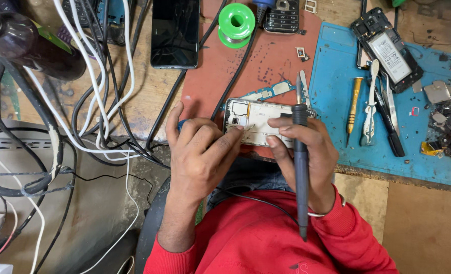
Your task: The person cleans a disassembled phone motherboard with a cotton swab, then solders on the board with a soldering iron. They reposition the phone frame, lift the battery from the phone body by hand, and use a screwdriver-like tool to work on the board components.
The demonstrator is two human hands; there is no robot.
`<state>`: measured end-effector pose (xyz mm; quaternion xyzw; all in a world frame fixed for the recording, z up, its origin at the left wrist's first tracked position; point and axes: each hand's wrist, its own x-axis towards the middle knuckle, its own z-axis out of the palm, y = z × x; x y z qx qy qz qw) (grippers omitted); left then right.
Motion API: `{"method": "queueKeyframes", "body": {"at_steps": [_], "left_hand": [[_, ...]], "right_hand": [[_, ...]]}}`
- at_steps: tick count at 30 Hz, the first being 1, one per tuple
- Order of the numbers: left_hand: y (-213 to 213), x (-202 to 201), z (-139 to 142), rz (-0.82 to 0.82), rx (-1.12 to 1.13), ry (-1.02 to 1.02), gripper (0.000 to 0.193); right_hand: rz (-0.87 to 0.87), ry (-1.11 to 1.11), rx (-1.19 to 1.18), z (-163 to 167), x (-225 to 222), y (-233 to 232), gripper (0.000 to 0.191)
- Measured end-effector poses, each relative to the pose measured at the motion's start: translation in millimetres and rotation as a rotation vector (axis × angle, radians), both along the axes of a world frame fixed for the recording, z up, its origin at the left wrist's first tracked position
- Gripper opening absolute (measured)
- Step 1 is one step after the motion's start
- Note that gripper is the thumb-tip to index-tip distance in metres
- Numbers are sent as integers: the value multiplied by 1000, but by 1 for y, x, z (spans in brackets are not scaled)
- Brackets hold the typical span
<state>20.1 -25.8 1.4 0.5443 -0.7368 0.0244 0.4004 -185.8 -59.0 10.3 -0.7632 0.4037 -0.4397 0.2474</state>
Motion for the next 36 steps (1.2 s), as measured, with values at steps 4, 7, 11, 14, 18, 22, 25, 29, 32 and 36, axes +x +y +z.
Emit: {"method": "queueKeyframes", "body": {"at_steps": [4, 7, 11, 14, 18, 22, 25, 29, 32, 36], "left_hand": [[-1, -1, 0, -36, -9, 32, 28], [-4, 0, 1, -49, 7, 89, 25], [-5, 3, 3, -80, 56, 212, 22], [-3, 3, 4, -79, 74, 253, 20], [-3, 3, 2, -81, 35, 252, 20], [-4, 3, -1, -59, 6, 228, 19], [-5, 3, -4, -44, -13, 197, 20], [-5, 1, -4, -27, -26, 73, 23], [-5, 0, 0, -21, -38, 15, 22], [-4, -1, 4, -10, -19, -78, 19]], "right_hand": [[80, 25, -95, -2, 2, -7, 35], [119, 56, -160, -1, 1, -11, 38], [120, 12, -151, -3, 2, -10, 41], [117, 16, -173, -6, 7, -10, 40], [143, 10, -159, -8, 11, -10, 39], [112, -83, -52, -10, 8, -4, 38], [111, -312, 29, -18, 0, 2, 49], [14, -521, 109, -33, -8, 10, 49], [-61, -244, 21, -37, -17, 11, 35], [-71, -23, -38, -33, -20, 6, 42]]}}
